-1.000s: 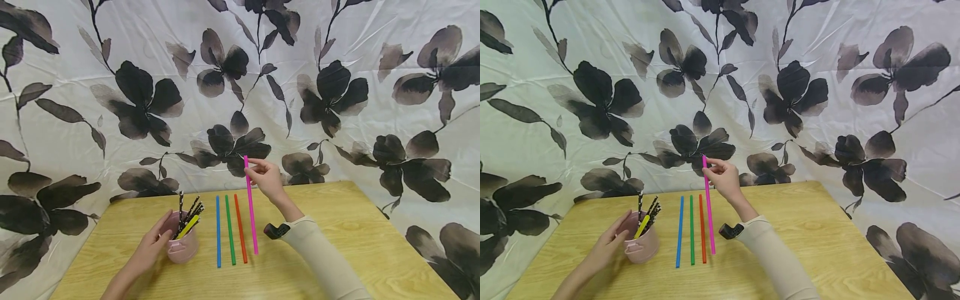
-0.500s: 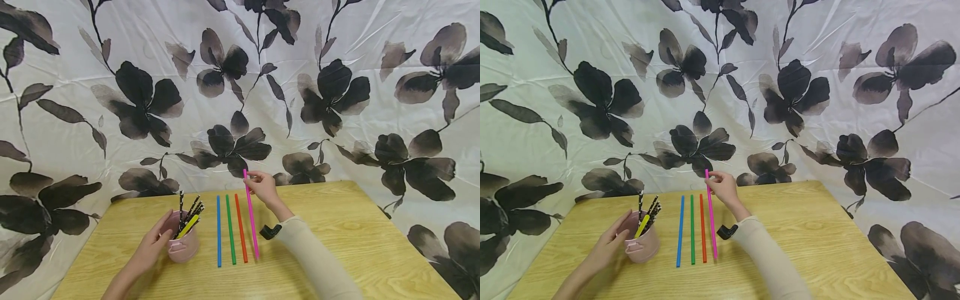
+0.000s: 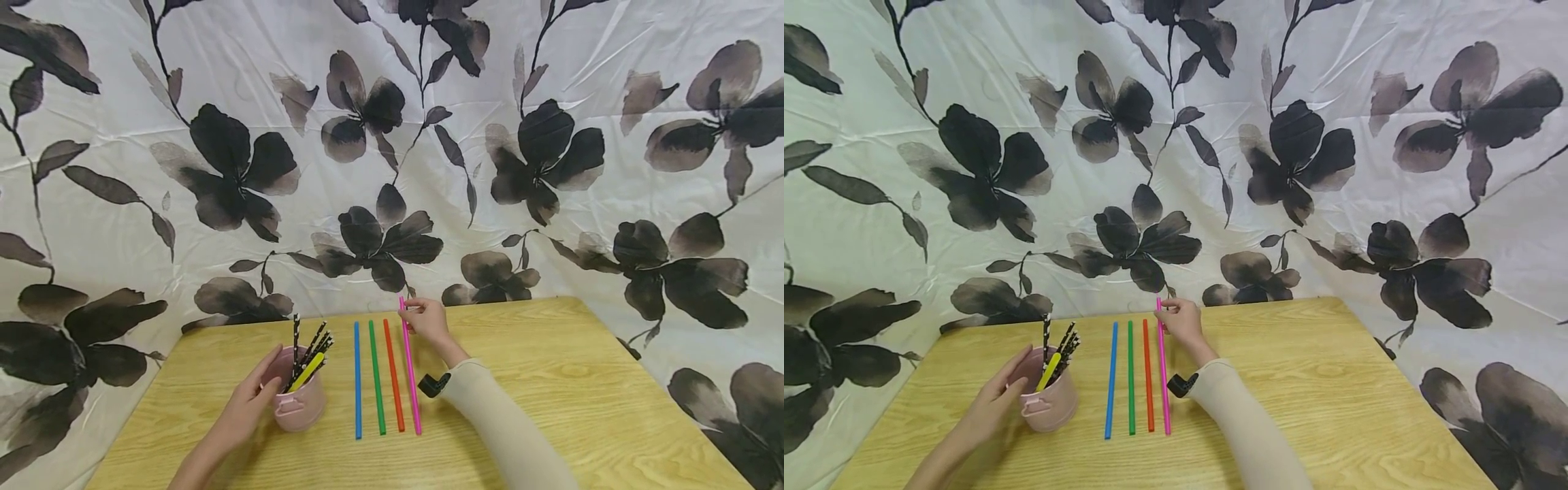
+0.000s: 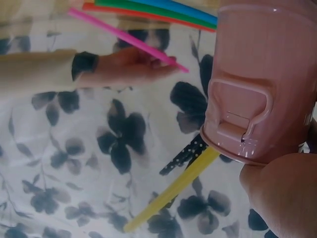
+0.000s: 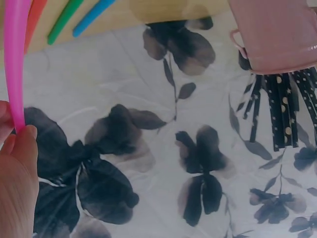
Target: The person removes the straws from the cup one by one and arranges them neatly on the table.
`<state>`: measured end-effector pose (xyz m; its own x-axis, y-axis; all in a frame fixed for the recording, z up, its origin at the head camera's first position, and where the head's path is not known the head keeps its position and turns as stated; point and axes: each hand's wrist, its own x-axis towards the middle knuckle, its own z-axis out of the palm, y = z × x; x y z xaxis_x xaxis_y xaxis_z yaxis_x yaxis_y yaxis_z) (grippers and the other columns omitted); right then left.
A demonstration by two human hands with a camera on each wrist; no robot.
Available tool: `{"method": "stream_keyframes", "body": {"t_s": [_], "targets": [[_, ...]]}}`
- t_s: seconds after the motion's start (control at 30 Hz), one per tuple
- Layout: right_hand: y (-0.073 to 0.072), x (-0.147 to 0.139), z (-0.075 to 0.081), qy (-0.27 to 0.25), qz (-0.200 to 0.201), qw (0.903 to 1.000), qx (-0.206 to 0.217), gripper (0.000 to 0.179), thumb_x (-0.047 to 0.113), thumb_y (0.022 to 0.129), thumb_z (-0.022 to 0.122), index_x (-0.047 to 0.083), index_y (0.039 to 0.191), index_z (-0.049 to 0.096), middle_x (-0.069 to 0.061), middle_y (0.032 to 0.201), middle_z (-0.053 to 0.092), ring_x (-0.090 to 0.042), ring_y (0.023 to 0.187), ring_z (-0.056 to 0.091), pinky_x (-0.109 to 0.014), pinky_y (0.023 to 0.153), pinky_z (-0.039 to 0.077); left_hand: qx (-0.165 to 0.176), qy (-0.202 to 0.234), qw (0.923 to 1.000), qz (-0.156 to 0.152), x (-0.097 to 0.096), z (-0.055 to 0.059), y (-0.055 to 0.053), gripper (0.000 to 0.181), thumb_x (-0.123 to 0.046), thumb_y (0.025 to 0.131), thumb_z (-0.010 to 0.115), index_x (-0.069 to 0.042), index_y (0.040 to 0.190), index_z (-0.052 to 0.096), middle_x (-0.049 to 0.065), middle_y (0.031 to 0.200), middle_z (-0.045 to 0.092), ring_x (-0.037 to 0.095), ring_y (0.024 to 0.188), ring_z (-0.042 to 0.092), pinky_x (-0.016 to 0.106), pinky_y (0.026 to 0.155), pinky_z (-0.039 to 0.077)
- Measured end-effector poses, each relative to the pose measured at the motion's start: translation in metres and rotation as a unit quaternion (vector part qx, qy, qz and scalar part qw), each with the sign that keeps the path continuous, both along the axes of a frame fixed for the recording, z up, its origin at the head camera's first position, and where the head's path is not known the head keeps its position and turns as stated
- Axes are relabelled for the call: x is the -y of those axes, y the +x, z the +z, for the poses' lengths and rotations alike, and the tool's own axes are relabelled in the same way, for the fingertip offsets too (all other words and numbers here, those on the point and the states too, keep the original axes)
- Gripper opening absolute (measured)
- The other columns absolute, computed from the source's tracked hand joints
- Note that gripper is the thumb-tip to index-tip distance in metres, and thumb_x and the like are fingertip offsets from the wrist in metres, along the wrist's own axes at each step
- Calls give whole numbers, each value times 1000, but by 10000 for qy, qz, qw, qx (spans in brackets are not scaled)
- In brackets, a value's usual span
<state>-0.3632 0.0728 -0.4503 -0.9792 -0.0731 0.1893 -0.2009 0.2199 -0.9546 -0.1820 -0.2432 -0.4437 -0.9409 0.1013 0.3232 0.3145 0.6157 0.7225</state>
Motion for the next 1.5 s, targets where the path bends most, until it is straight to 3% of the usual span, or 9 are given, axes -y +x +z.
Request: {"method": "stream_keyframes", "body": {"t_s": [0.17, 0.27, 0.33, 0.47, 0.6, 0.73, 0.9, 1.43, 1.5], "targets": [[-4, 3, -12, 210, -278, 9993, 97, 17, 12, 75, 69, 1, 88, 67, -7, 63, 63, -18, 49, 58, -31, 46, 48, -74, -45, 10000, -33, 1, -1, 3, 49, -20, 94, 42, -23, 140, 25, 8, 139, 30, 27, 120, 31, 37, 89, 34], [-4, 7, -19, 299, -342, 9987, 230, 18, 13, 74, 70, 1, 86, 67, -6, 61, 62, -16, 47, 57, -32, 45, 48, -121, -57, 9999, -24, 2, -2, 5, 49, -19, 94, 43, -25, 140, 25, 9, 139, 30, 27, 120, 30, 27, 91, 32], [-4, 8, -25, 407, -381, 9980, 309, 18, 13, 73, 70, 1, 85, 68, -6, 61, 61, -16, 47, 56, -31, 45, 48, -90, -47, 9999, -19, 1, -3, 7, 49, -19, 94, 43, -26, 139, 25, 9, 139, 31, 26, 118, 33, 22, 88, 33], [-5, 7, -36, 586, -524, 9955, 532, 16, 13, 72, 71, 2, 83, 67, -6, 61, 61, -15, 45, 57, -28, 42, 47, 19, 0, 10000, -30, -2, -5, 9, 48, -22, 94, 42, -25, 139, 25, 8, 139, 31, 24, 113, 37, 23, 80, 36], [-8, 5, -44, 593, -559, 9945, 660, 17, 14, 73, 71, 2, 83, 67, -7, 61, 62, -15, 44, 57, -29, 40, 47, -65, 50, 10000, -36, -3, -7, 8, 48, -21, 94, 42, -24, 139, 26, 7, 139, 31, 23, 116, 35, 17, 81, 33], [-10, 5, -49, 603, -537, 9944, 682, 17, 15, 73, 71, 3, 83, 67, -7, 61, 62, -16, 44, 57, -30, 41, 47, -70, 59, 10000, -3, -3, -7, 8, 47, -22, 95, 42, -26, 139, 26, 5, 139, 31, 20, 110, 37, 21, 76, 34], [-10, 5, -51, 727, -527, 9930, 763, 15, 14, 72, 72, 3, 82, 68, -6, 59, 62, -16, 43, 57, -28, 42, 48, 13, 21, 10000, 67, -3, -8, 8, 47, -24, 94, 42, -28, 138, 26, 4, 138, 33, 18, 99, 40, 25, 69, 35], [-11, 13, -46, 1365, -680, 9876, 376, 11, 16, 72, 72, 6, 76, 69, -2, 57, 60, -12, 40, 54, -24, 39, 45, -8, 94, 10000, 13, -4, 1, 11, 48, -21, 95, 42, -29, 139, 24, 5, 139, 30, 20, 113, 36, 27, 82, 36], [-10, 14, -45, 1402, -685, 9871, 364, 11, 16, 72, 72, 6, 75, 69, -1, 57, 60, -12, 40, 54, -24, 39, 45, -4, 59, 9999, 83, -2, -3, 9, 48, -23, 94, 42, -31, 138, 25, 3, 138, 31, 18, 104, 40, 27, 75, 37]]}}
